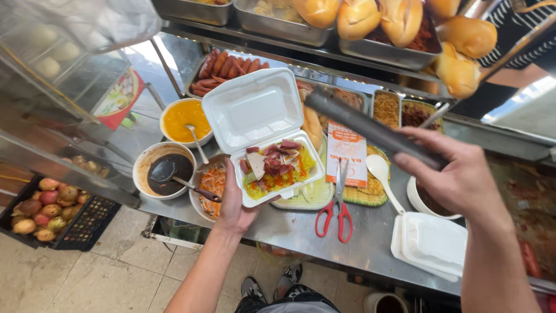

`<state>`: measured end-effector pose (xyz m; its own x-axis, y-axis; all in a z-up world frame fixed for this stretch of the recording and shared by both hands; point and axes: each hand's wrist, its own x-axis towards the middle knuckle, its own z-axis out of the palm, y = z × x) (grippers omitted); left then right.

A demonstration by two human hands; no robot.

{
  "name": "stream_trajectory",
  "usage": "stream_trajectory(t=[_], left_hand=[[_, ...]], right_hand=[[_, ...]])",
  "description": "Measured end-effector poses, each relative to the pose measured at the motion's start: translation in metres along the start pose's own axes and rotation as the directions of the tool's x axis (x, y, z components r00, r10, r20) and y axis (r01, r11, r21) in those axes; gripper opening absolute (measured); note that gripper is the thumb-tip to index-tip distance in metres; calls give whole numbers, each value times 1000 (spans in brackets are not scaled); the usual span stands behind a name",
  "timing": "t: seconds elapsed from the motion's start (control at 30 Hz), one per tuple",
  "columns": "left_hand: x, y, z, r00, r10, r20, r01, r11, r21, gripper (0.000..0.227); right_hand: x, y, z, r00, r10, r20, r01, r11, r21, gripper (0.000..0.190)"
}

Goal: The person scoops yellow rice into styrofoam containers, adds sauces, and uses scissors and tongs to add sliced cucumber, shredded vegetables, and cooked meats. The person hands a completed meal to a customer and continues assembling another container.

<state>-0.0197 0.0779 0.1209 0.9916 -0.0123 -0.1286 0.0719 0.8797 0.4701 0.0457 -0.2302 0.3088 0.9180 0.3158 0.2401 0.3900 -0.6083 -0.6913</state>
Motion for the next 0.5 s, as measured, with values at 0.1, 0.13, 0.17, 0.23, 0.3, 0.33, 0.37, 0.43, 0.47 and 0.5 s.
stream_trajectory(t=[0.1,0.13,0.17,0.23,0.3,0.33,0.37,0.43,0.47,0.5], left_hand=[[5,16,3,997,75,16,-75,997,13,68],[7,20,4,995,104,14,-104,994,24,68],[10,25,5,991,132,11,-132,991,35,68],[12,32,4,986,166,-3,-166,986,17,66],[15,40,2,982,186,-18,-186,982,-39,64],[16,44,1,982,187,10,-186,982,-27,63],[17,49,0,982,187,39,-187,982,-14,63],[23,60,-3,980,192,55,-193,981,2,63],[24,65,-6,981,193,36,-193,981,4,63],[25,70,-8,981,194,17,-194,981,7,63]], right_hand=[[54,-33,-13,983,-149,-103,120,962,-247,41],[79,-43,-15,945,-316,-87,268,897,-350,38],[105,-54,-14,880,-473,-53,403,800,-445,35],[155,-70,1,824,-567,7,423,606,-674,31],[212,-84,28,913,-396,99,336,593,-732,38],[239,-87,43,942,-297,157,318,638,-702,40],[266,-87,58,956,-196,217,292,680,-673,43],[313,-77,87,914,-256,316,405,637,-656,35],[334,-69,103,914,-268,305,406,587,-700,30],[351,-60,117,913,-280,296,404,535,-742,26]])
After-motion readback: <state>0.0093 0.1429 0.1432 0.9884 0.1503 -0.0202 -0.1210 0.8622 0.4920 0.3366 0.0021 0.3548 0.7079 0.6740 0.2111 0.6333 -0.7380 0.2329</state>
